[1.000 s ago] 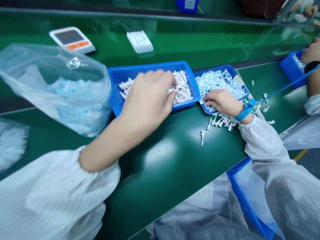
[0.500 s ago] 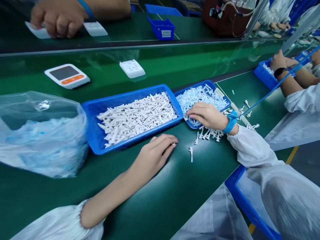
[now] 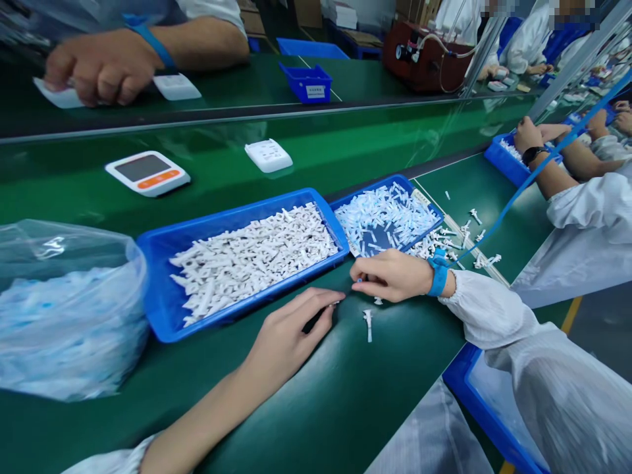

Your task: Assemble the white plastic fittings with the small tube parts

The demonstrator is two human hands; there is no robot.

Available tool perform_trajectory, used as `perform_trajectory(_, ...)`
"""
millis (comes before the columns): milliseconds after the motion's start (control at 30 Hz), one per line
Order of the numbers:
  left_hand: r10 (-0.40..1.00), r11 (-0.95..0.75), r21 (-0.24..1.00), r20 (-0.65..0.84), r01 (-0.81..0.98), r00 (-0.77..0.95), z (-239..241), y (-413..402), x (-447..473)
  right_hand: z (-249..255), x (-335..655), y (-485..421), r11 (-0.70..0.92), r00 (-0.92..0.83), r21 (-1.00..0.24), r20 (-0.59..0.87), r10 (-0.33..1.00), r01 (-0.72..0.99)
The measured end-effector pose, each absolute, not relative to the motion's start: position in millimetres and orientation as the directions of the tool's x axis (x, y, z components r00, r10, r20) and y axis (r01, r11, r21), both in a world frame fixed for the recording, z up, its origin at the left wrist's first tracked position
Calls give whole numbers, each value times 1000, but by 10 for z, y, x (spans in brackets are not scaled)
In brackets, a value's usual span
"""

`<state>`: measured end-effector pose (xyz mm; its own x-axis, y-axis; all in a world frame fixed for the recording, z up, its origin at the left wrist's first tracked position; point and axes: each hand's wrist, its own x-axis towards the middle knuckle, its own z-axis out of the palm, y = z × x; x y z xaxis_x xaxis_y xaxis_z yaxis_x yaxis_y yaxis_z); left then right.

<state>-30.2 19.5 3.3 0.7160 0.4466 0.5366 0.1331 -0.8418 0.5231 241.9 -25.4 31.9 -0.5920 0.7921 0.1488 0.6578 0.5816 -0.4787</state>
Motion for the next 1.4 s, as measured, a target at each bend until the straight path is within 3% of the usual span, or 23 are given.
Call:
perform_trajectory(167,483,-822,545,512,166,711,-56,203,-337,322,2366,-270,590,-634,-498,99,767,636)
perform_trajectory(367,672,-557,799,274,226,687,-56,186,-336,299,2337,-242,614,-682,-513,73,728,600)
perform_trajectory(633,794,-327,896,89,300,601,0,161,-299,219,2326,-240,623,-699,-515,63,712,589)
perform_trajectory(833,763,-404,892,206,203,613,-132,156,-295,222,2319,-248,608,-677,-497,54,734,620)
perform_trajectory(1133,758,-463,843,215,275,616,-442,140,-362,285,2332,-240,603,-685,-469,-5,729,645)
perform_trajectory(1400,558,-639,738,250,217,792,-282,245,-334,329,2344,-251,634,-705,-437,-1,709,638)
